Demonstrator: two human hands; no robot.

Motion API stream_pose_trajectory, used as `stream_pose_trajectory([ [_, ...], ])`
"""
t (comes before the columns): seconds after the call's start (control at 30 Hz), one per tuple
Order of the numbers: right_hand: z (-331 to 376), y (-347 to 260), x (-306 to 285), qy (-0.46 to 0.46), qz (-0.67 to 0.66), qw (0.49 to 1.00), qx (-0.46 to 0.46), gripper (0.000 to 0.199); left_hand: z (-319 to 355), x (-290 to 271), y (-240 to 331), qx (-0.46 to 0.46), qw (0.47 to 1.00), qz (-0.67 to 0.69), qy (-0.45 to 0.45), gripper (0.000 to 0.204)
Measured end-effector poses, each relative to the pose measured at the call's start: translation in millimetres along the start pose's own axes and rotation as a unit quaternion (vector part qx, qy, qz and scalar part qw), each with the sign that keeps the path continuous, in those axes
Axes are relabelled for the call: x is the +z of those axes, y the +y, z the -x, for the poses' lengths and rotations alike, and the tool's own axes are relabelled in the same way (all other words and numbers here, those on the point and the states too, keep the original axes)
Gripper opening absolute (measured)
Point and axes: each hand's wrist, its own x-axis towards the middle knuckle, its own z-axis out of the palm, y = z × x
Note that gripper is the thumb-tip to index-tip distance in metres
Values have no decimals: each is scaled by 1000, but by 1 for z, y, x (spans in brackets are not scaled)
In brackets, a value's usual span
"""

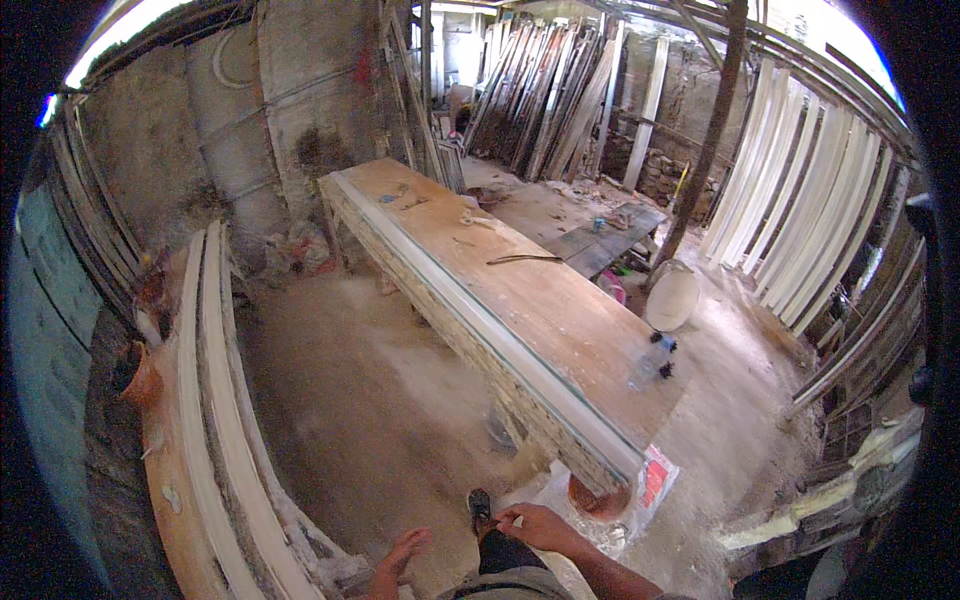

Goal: The person uses a small metal scraper to remove dried material from the grooves and edges of long white wooden moldings resting on a workbench. The person works along the length of the pieces, occasionally adjusting their position.

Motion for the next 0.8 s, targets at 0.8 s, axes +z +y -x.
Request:
stream_pose_trajectory([
  [0.8, -570, -198, -109, -310, 232, 902, -191, 46, -177, -213, 225, -3, 925, 193, 327, 51],
])
